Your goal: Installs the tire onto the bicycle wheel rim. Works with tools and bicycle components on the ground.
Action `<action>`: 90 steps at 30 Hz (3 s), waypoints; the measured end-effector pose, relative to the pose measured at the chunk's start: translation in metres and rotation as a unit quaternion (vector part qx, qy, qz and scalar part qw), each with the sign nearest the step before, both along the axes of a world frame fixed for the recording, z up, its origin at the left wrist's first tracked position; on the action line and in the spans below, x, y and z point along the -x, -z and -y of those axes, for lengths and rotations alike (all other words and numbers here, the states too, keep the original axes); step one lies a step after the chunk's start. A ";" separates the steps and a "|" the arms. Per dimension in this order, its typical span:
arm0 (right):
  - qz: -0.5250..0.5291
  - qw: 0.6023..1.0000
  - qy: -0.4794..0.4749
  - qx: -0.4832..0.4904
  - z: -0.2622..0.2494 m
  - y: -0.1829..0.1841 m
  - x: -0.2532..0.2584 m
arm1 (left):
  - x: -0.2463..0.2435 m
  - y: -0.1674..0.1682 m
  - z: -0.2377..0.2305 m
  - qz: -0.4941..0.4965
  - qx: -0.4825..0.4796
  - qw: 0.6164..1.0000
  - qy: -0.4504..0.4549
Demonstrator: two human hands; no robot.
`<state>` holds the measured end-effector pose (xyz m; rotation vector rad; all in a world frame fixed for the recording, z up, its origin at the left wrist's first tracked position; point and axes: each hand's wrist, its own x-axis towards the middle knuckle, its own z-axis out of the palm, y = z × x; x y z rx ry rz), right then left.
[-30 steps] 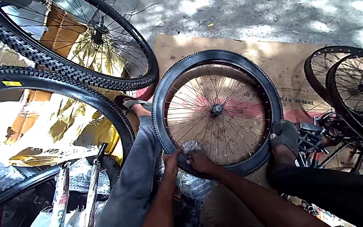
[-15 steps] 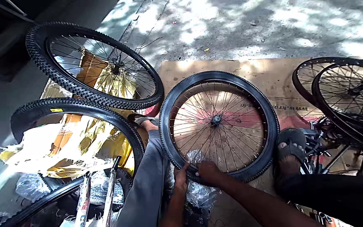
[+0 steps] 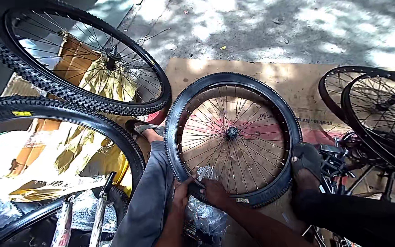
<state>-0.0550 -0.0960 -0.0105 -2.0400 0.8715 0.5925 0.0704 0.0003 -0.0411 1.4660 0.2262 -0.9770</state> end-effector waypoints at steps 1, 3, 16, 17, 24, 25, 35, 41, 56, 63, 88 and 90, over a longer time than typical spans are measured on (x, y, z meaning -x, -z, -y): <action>-0.003 1.000 -0.003 0.006 0.001 0.000 -0.003 | -0.005 0.002 -0.004 -0.023 0.022 0.999 0.007; 0.005 1.000 -0.017 -0.003 0.002 0.001 -0.002 | -0.008 0.002 -0.008 -0.041 0.039 0.998 0.006; 0.058 0.996 -0.047 0.052 0.019 -0.035 0.018 | 0.059 -0.048 0.020 0.100 -0.176 0.973 -0.113; 0.056 0.997 -0.048 0.036 0.020 -0.029 0.021 | 0.049 -0.049 0.025 0.130 -0.187 0.968 -0.107; 0.052 0.997 -0.043 -0.022 0.013 0.006 0.016 | 0.025 -0.022 0.027 0.146 -0.190 0.970 -0.046; 0.044 0.999 -0.024 -0.019 0.008 0.007 0.014 | 0.022 -0.019 0.021 0.114 -0.150 0.981 -0.037; -0.030 0.998 -0.054 0.019 0.006 -0.016 0.008 | 0.018 -0.013 0.004 0.032 -0.038 0.999 -0.020; 0.105 0.979 -0.058 0.163 0.009 -0.048 0.017 | 0.068 -0.034 0.008 0.001 -0.129 0.990 -0.050; -0.037 0.998 0.010 0.057 -0.004 0.004 0.000 | 0.008 -0.005 -0.002 0.030 -0.062 0.997 0.035; -0.015 0.995 -0.063 0.071 0.005 -0.025 0.011 | 0.021 -0.021 0.008 0.085 -0.069 0.994 -0.005; -0.029 0.997 -0.056 0.044 0.006 -0.012 0.018 | 0.033 -0.008 0.009 0.072 -0.077 0.994 -0.037; -0.006 0.993 -0.076 0.087 0.008 -0.033 0.018 | 0.036 -0.026 0.018 0.140 -0.158 0.976 -0.059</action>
